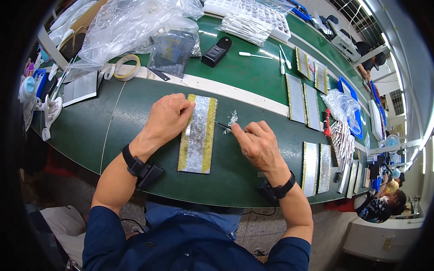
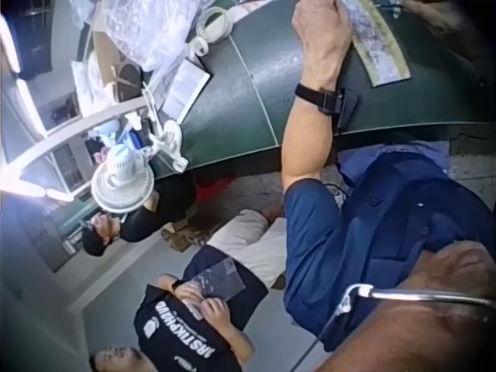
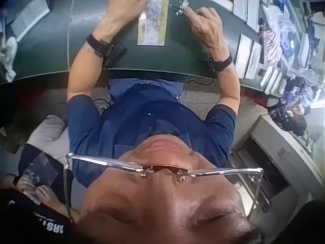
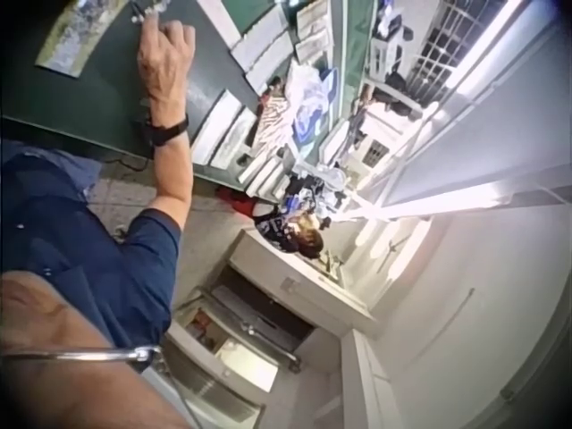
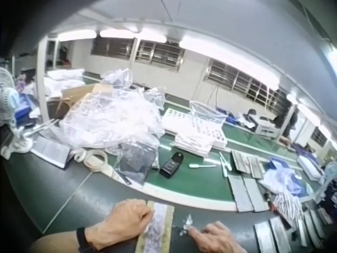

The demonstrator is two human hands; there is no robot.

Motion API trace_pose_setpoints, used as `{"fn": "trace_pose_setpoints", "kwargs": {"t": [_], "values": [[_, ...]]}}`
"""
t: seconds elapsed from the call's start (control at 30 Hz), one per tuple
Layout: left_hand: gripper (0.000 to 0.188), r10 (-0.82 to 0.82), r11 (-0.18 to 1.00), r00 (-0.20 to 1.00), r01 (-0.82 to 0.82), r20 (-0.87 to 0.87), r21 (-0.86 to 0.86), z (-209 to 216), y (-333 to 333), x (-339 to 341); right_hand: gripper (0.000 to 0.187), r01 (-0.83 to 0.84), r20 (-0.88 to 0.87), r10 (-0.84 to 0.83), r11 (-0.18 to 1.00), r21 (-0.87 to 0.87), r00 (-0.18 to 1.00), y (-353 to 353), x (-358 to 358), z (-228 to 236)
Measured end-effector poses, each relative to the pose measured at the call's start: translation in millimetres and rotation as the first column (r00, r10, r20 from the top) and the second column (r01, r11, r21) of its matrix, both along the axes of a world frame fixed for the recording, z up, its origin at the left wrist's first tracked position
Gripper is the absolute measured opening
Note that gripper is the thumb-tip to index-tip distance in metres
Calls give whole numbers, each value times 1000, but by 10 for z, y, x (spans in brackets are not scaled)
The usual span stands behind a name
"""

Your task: The person picks up a small component by hand and places it onto a circuit board, then uses tweezers to pick up several tiny components and place them onto the board's pins.

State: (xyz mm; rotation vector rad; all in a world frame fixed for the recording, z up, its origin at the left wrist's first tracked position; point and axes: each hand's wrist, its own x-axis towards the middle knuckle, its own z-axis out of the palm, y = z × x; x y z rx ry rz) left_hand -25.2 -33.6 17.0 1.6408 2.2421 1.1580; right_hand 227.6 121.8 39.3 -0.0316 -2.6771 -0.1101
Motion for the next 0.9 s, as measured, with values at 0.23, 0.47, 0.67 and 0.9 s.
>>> {"fn": "trace_pose_setpoints", "kwargs": {"t": [0.23,0.47,0.67,0.9], "values": [[29,-15,999,1000,16,-20,34,-7,24,8,31,43,1,-43,999,4,999,-1,44,86],[30,0,1000,1000,-1,-22,-5,-8,-3,7,16,399,87,-401,817,-416,912,105,111,95],[29,-2,1000,999,3,-39,18,-18,11,12,18,449,167,-419,789,-419,893,196,122,125],[28,-3,1000,1000,3,-20,1,12,12,14,18,488,208,-441,795,-360,873,245,169,127]]}}
